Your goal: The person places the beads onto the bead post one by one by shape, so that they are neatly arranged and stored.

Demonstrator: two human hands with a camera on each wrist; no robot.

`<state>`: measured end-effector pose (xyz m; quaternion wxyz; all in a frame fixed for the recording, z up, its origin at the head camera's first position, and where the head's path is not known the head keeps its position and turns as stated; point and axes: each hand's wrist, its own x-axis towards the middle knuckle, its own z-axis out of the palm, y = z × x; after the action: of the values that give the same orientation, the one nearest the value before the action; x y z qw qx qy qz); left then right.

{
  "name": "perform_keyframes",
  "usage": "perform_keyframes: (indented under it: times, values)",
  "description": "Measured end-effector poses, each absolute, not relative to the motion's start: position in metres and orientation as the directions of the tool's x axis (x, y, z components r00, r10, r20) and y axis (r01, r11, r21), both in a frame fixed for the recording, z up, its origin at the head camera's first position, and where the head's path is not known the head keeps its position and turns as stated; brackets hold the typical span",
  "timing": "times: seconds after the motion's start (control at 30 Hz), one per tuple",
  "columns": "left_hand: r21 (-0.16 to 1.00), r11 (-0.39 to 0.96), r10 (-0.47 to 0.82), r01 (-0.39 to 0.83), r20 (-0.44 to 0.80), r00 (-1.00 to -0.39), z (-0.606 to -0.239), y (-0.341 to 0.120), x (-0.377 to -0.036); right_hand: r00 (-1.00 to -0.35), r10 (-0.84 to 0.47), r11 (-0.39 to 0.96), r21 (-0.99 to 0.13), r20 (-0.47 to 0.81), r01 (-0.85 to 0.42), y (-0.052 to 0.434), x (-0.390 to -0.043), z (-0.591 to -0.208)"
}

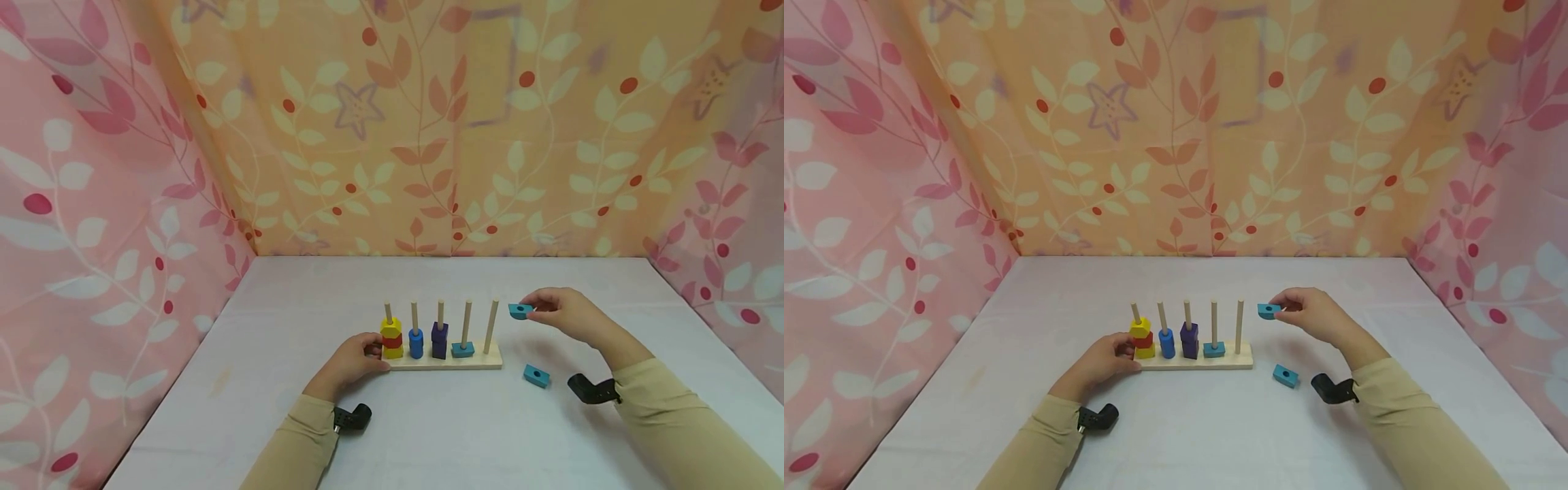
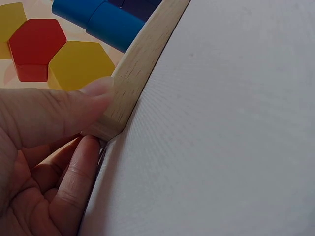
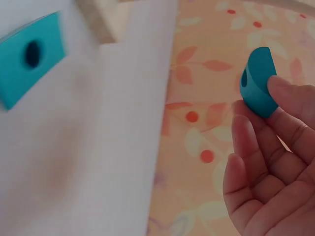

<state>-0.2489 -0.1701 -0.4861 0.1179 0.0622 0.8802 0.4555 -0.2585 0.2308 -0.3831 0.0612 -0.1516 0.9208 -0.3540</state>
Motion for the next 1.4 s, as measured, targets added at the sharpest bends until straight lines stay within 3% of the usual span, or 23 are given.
perform_keyframes:
  times: [0.47, 0.73, 1.4]
  values:
    - [0.819, 0.573, 0.213, -0.001, -0.151, -0.965, -0.486, -0.17, -0.248, -0.924, -0.313, 0.614, -0.695, 0.22, -0.374, 0.188, -0.258, -0.339]
    - [0.819, 0.574, 0.219, 0.002, -0.151, -0.964, -0.486, -0.17, -0.249, -0.902, -0.378, 0.528, -0.752, 0.207, -0.394, 0.167, -0.255, -0.336]
    - [0.826, 0.563, 0.215, 0.0, -0.147, -0.965, -0.486, -0.17, -0.25, -0.874, -0.469, 0.504, -0.775, 0.123, -0.38, 0.155, -0.255, -0.345]
